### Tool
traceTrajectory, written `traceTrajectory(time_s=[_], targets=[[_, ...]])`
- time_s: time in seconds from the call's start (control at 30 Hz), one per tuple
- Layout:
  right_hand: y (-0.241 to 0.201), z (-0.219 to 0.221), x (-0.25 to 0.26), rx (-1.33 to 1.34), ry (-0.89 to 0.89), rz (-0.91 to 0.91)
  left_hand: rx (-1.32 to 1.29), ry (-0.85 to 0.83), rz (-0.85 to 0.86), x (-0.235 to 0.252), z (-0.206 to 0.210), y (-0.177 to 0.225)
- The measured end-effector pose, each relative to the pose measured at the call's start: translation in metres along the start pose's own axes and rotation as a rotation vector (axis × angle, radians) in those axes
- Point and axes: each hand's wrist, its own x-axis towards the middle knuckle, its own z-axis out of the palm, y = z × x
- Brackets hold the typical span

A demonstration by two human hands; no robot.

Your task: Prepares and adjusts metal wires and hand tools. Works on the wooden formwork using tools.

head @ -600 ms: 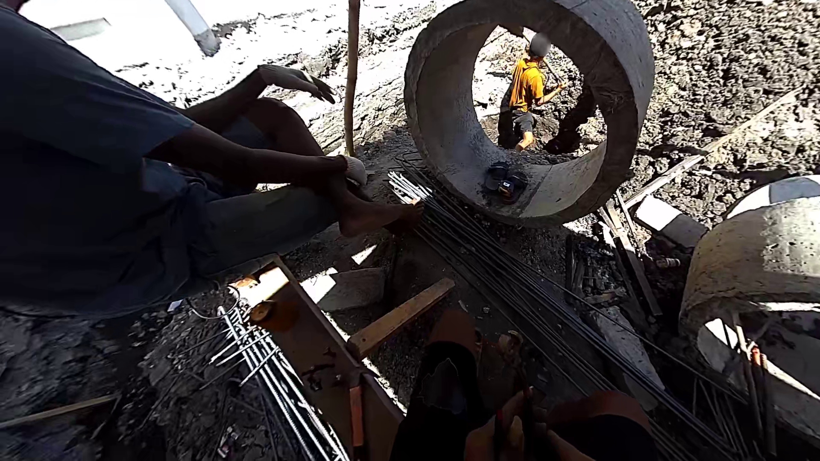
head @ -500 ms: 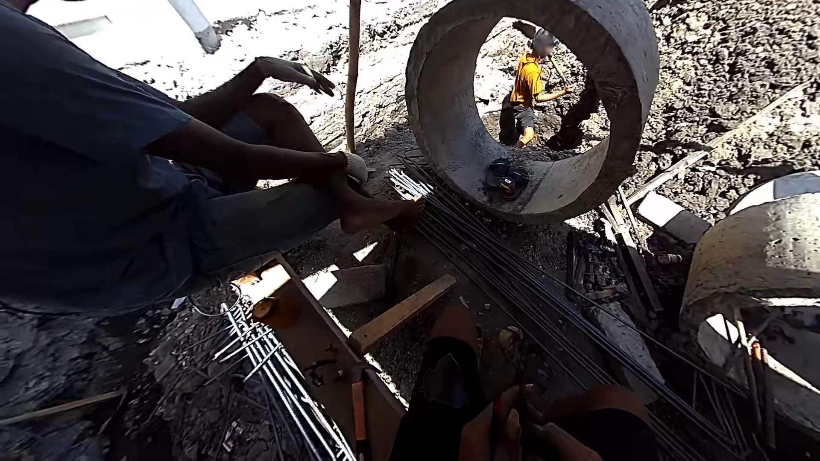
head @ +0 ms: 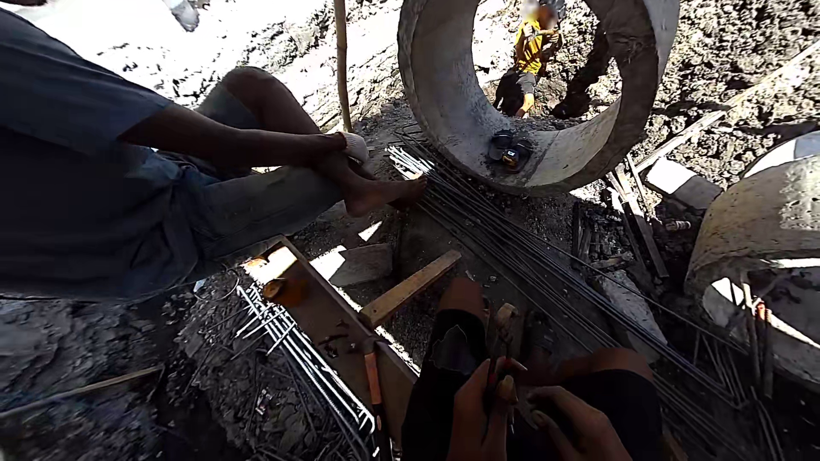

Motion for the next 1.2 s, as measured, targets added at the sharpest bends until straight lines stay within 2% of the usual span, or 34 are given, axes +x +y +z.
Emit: traceTrajectory(time_s=[0.17, 0.33, 0.47, 0.53, 0.63, 0.67, 0.73, 0.83, 0.9, 0.93, 1.0, 1.07, 1.13, 1.2], targets=[[0.002, -0.003, 0.000, 0.008, 0.006, -0.009, -0.025, 0.025, 0.063, -0.003, 0.006, -0.003], [0.004, 0.000, 0.002, 0.033, -0.028, -0.060, 0.012, -0.035, 0.115, 0.002, 0.006, -0.001], [0.001, 0.006, 0.003, 0.176, -0.146, -0.121, -0.033, -0.115, 0.117, 0.003, 0.004, -0.007], [-0.001, 0.012, 0.002, 0.287, -0.149, -0.162, -0.109, -0.196, 0.124, 0.005, 0.001, -0.010], [0.000, 0.017, 0.001, 0.294, -0.143, -0.144, -0.169, -0.268, 0.095, 0.005, -0.017, -0.008], [0.001, 0.017, 0.002, 0.259, -0.120, -0.123, -0.130, -0.253, 0.089, 0.003, -0.029, -0.007], [0.003, 0.009, 0.011, 0.169, -0.105, -0.099, 0.130, -0.235, 0.095, 0.000, -0.057, -0.002], [-0.001, 0.003, 0.029, 0.176, -0.199, -0.176, 0.498, -0.289, 0.063, -0.007, -0.089, -0.003], [-0.008, 0.011, 0.042, 0.248, -0.263, -0.251, 0.510, -0.203, -0.027, -0.021, -0.106, -0.010], [-0.010, 0.019, 0.050, 0.277, -0.283, -0.275, 0.497, -0.107, -0.073, -0.032, -0.114, -0.016], [-0.010, 0.040, 0.072, 0.291, -0.261, -0.313, 0.514, 0.207, -0.158, -0.056, -0.127, -0.035], [-0.009, 0.067, 0.102, 0.187, -0.194, -0.364, 0.634, 0.503, -0.375, -0.074, -0.137, -0.062], [-0.018, 0.091, 0.136, 0.017, -0.158, -0.396, 0.718, 0.547, -0.754, -0.083, -0.146, -0.081], [-0.031, 0.109, 0.170, -0.137, -0.193, -0.418, 0.718, 0.450, -1.048, -0.084, -0.147, -0.093]])
